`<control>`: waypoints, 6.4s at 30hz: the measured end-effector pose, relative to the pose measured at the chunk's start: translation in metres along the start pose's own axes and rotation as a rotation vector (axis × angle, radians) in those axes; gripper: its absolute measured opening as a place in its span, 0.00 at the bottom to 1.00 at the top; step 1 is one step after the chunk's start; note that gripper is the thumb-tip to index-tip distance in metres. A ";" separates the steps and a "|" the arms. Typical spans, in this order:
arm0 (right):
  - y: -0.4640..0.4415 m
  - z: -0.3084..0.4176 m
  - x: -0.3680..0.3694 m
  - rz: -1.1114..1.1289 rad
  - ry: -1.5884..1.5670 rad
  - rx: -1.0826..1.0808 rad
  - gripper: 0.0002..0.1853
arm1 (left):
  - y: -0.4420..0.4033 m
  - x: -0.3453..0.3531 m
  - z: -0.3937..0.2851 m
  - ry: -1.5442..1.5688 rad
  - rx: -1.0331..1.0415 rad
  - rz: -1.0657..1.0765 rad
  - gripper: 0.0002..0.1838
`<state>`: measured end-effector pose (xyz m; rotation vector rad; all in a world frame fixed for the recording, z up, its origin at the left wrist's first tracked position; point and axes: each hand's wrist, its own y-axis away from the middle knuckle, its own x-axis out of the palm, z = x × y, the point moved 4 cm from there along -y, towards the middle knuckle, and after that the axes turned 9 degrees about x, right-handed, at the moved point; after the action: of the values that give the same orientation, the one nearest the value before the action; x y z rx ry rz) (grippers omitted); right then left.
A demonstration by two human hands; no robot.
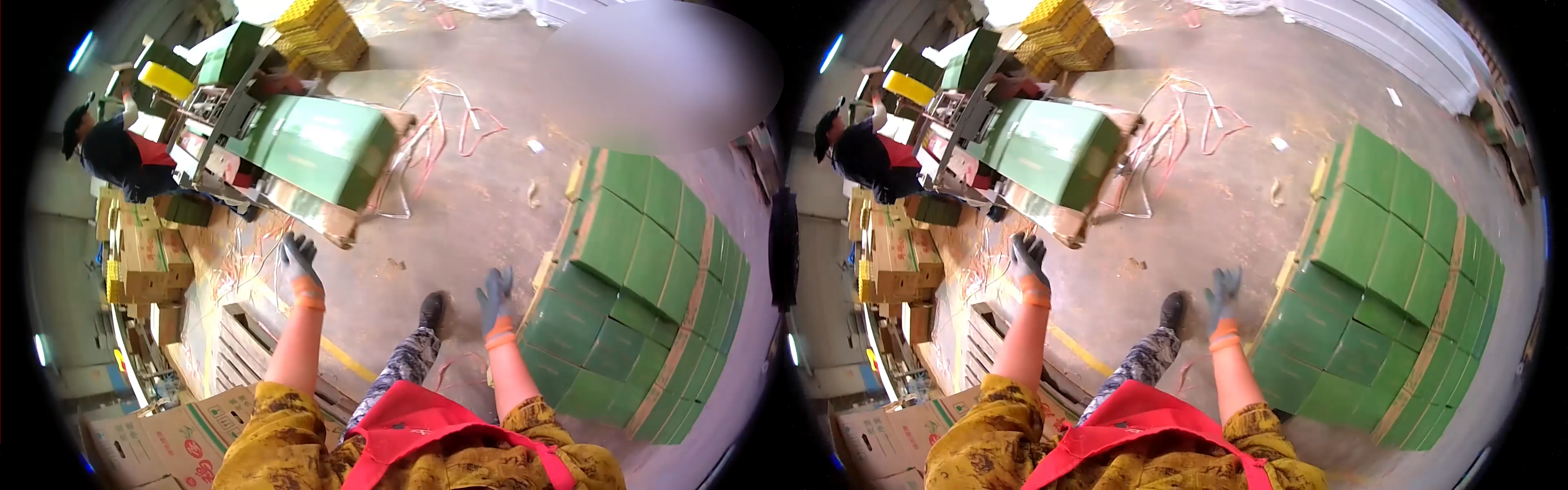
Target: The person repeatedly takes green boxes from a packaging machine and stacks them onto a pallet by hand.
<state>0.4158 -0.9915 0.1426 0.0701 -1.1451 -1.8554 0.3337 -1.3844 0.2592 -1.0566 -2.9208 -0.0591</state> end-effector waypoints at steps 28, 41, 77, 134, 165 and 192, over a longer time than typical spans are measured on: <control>0.130 0.063 -0.192 -0.203 0.035 -0.368 0.32 | 0.263 0.160 0.052 0.074 -0.660 0.881 0.31; 0.292 -0.136 -0.650 -0.787 -0.773 -0.481 0.22 | 0.843 0.181 0.278 -0.510 -0.922 1.548 0.33; 0.087 -0.068 -0.322 -0.744 -0.519 -0.242 0.29 | 0.126 0.043 0.090 -0.094 0.044 0.393 0.19; 0.159 -0.198 -0.484 -0.193 -1.170 -0.420 0.26 | 0.659 0.208 0.323 -0.400 -0.837 1.550 0.35; 0.050 -0.114 -0.099 -0.417 -0.218 -0.114 0.34 | -0.019 -0.005 0.014 -0.257 0.039 0.243 0.17; -0.010 0.049 0.334 0.223 0.239 -0.053 0.52 | -0.238 0.111 -0.014 0.396 -0.781 0.499 0.30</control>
<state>0.1946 -1.1986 0.2923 0.1253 -0.9000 -1.6299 0.0966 -1.4972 0.2730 -1.5804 -2.1997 -1.2887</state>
